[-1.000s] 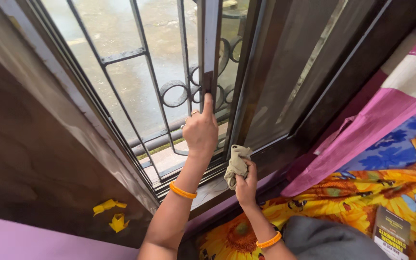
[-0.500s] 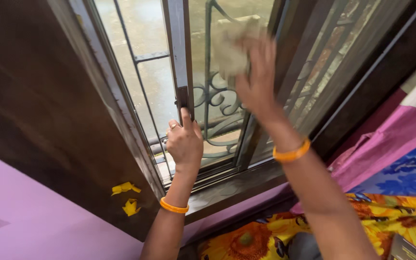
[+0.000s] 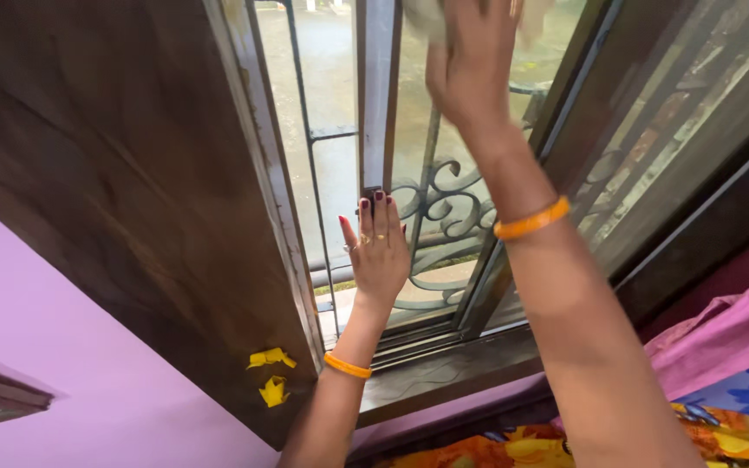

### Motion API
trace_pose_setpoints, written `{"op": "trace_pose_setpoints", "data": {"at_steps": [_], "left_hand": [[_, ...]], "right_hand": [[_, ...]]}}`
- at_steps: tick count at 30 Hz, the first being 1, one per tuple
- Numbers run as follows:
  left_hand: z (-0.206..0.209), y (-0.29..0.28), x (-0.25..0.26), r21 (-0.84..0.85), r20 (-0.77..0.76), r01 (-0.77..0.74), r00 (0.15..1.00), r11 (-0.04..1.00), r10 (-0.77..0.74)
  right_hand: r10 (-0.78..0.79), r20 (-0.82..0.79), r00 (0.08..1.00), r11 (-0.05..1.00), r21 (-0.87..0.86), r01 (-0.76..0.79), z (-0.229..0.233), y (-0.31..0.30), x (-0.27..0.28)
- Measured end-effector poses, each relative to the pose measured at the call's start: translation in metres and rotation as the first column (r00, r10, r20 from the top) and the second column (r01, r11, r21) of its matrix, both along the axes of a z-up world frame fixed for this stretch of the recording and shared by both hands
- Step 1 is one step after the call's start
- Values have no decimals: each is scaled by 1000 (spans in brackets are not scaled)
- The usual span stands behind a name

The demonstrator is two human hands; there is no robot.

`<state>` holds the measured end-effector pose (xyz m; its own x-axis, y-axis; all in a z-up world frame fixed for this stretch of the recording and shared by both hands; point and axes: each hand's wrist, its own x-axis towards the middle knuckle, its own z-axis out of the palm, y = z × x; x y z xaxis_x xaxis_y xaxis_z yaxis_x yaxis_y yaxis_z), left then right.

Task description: The person wipes the window frame and glass with a cloth, moving from the bottom sill upward along the vertical edges and across the glass surface. The person uses a cloth to clean the window frame and glass in a bedroom.

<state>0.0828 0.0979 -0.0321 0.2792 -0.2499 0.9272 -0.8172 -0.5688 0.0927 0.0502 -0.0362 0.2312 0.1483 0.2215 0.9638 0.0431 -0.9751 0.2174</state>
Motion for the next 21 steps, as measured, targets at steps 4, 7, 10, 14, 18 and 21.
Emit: {"op": "trace_pose_setpoints", "data": {"at_steps": [4, 7, 10, 14, 18, 21], "left_hand": [[-17, -13, 9, -19, -14, -35, 999, 999, 34], [-20, -15, 10, -29, -45, -14, 999, 999, 13], [-18, -9, 10, -17, -31, 9, 999, 1000, -10], [-13, -2, 3, -35, -89, -3, 996, 999, 0], [-8, 4, 2, -76, -129, 1, 992, 997, -11], [-11, 5, 2, -66, -125, -15, 992, 998, 7]], "right_hand": [[22, -34, 999, 1000, 15, -21, -71, 13, -14], [12, -203, 979, 995, 95, 8, -144, 11, -32], [-52, -290, 956, 995, 64, 74, -215, 15, -53], [33, -487, 873, 993, 112, 24, -247, 20, -85], [37, -374, 927, 998, 66, -14, -189, 24, -95], [-50, -223, 973, 998, -44, 42, -102, 24, -91]]}}
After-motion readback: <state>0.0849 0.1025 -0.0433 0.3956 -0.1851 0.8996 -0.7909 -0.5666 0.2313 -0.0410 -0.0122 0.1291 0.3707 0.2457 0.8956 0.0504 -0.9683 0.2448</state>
